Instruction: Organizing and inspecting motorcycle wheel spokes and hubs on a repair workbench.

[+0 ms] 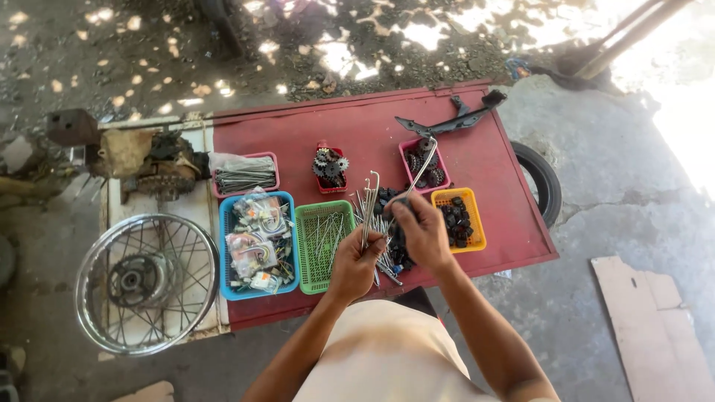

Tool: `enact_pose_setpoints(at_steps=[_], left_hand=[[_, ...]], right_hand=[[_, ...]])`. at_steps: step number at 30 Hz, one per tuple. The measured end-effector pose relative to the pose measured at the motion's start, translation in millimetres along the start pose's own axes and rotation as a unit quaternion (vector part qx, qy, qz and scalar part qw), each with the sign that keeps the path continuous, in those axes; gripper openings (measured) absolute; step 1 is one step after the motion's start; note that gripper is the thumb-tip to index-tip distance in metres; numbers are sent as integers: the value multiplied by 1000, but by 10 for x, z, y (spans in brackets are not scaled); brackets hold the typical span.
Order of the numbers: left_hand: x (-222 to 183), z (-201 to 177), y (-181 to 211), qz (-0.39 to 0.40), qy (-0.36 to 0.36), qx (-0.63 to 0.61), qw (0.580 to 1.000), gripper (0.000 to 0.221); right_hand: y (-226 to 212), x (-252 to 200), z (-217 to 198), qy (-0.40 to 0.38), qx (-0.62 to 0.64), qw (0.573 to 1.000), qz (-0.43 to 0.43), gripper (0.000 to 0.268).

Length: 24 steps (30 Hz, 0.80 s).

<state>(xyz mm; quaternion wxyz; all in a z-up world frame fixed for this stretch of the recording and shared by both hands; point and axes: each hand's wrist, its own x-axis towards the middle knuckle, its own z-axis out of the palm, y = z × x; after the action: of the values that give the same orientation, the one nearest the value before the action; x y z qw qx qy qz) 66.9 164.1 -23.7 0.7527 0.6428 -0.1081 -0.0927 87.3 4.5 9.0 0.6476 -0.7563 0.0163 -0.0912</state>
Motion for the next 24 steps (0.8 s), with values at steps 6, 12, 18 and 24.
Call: enact_pose_setpoints(at_steps=[6,12,18,24], left_hand=[[-69,-32,-2,-21,-41,14,999,12],[-5,55,-3,-31,-45,-2,999,17],[173,421,257,-39,-35,-61,997,29],[181,805,103,-14,-82,6,997,19]], right_hand=[[-336,263,-306,118,48,992,-3,26],[-195,250,-366,128,153,980,-2,30],[457,-58,-336,-33,131,991,11,30],[-45,206,-987,41,70,997,-3,25]])
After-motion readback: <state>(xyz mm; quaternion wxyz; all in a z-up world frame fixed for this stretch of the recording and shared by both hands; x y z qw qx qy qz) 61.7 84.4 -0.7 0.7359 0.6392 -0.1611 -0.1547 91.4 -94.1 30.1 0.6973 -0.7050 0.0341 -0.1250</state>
